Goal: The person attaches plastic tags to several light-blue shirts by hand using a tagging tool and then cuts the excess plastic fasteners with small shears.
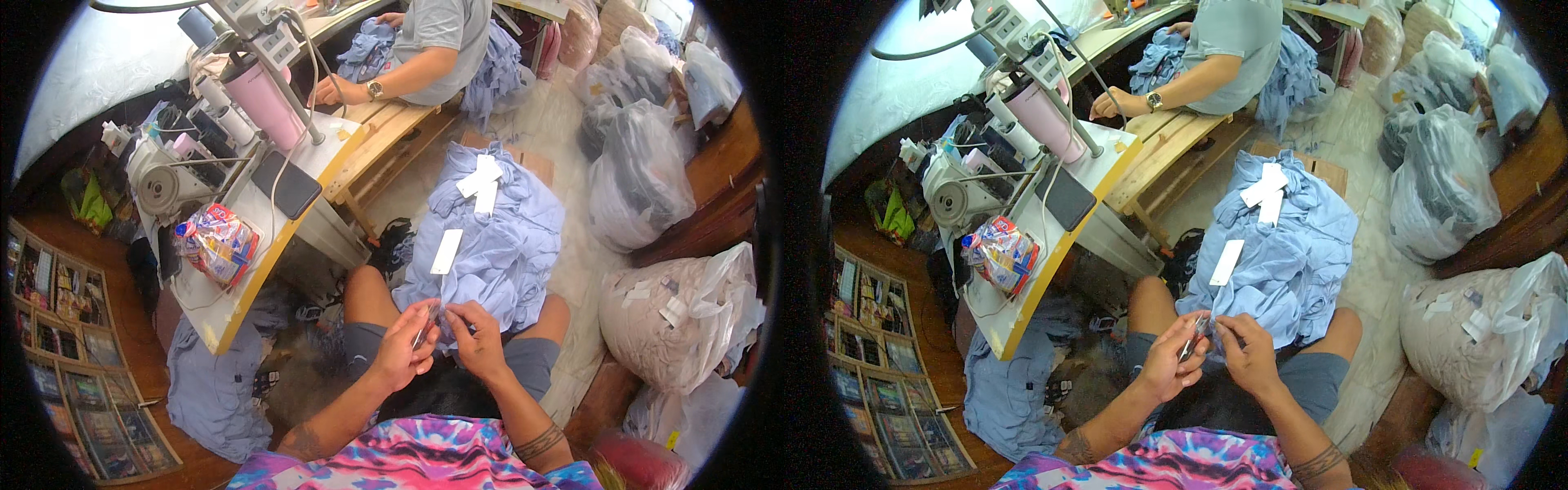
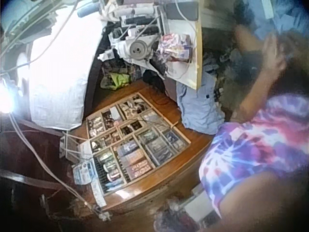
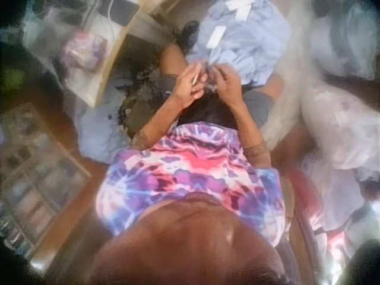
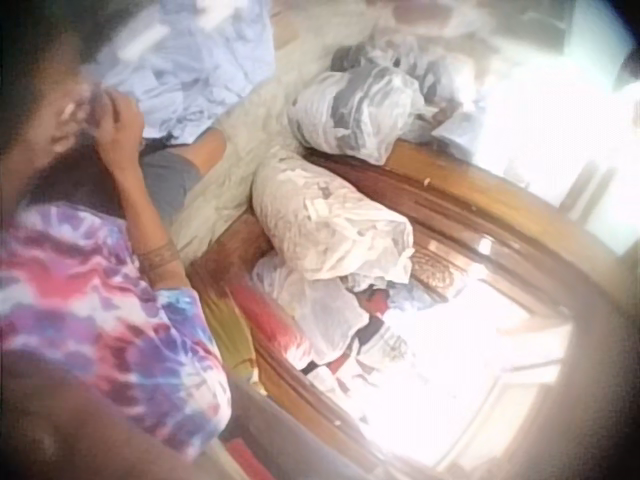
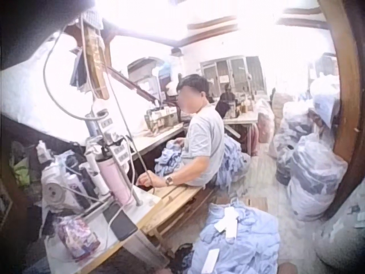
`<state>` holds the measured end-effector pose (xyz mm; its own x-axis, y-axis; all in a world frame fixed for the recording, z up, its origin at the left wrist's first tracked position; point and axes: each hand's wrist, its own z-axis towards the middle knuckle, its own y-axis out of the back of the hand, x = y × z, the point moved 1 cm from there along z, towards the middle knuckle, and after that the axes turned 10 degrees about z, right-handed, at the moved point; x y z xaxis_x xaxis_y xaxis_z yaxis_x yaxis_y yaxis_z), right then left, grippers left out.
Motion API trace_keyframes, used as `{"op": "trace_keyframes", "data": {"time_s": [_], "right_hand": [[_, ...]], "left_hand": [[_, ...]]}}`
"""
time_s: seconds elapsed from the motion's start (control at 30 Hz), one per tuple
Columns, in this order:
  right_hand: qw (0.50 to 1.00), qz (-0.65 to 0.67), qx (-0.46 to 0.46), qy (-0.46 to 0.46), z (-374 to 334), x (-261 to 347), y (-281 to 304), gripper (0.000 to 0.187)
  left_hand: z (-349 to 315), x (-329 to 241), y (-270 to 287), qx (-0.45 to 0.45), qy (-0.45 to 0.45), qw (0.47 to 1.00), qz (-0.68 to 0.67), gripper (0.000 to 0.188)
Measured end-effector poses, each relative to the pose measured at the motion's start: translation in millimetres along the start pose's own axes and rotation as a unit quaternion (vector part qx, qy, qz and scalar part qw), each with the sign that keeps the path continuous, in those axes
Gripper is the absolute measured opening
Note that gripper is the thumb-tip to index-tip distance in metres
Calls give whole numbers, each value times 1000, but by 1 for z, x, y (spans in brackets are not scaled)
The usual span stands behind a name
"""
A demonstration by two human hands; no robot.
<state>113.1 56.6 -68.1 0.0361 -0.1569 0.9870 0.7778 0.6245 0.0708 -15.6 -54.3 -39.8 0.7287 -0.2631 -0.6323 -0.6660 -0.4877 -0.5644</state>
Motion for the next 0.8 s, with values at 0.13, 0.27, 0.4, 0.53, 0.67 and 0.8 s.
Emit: {"op": "trace_keyframes", "data": {"time_s": [0.13, 0.27, 0.4, 0.53, 0.67, 0.8], "right_hand": [[998, 26, 40, -46, 5, 4, 6, 16], [997, -42, 61, -30, 9, 15, 4, 13], [996, -69, 52, 8, 7, 16, 5, 11], [993, -81, 80, 29, 7, 13, 12, 11], [980, 37, 148, -125, -12, -19, 26, 16], [952, 185, 73, -233, 15, -28, 45, 20]], "left_hand": [[3, 1, -3, -13, -16, 1000, -1, 36], [7, 9, -4, -38, -51, 998, -27, 38], [10, 12, -2, -14, -47, 995, -86, 39], [9, 8, -6, -30, -19, 989, -147, 40], [0, -20, 8, -18, -106, 983, -146, 43], [4, -16, 13, -77, -90, 993, 29, 47]]}}
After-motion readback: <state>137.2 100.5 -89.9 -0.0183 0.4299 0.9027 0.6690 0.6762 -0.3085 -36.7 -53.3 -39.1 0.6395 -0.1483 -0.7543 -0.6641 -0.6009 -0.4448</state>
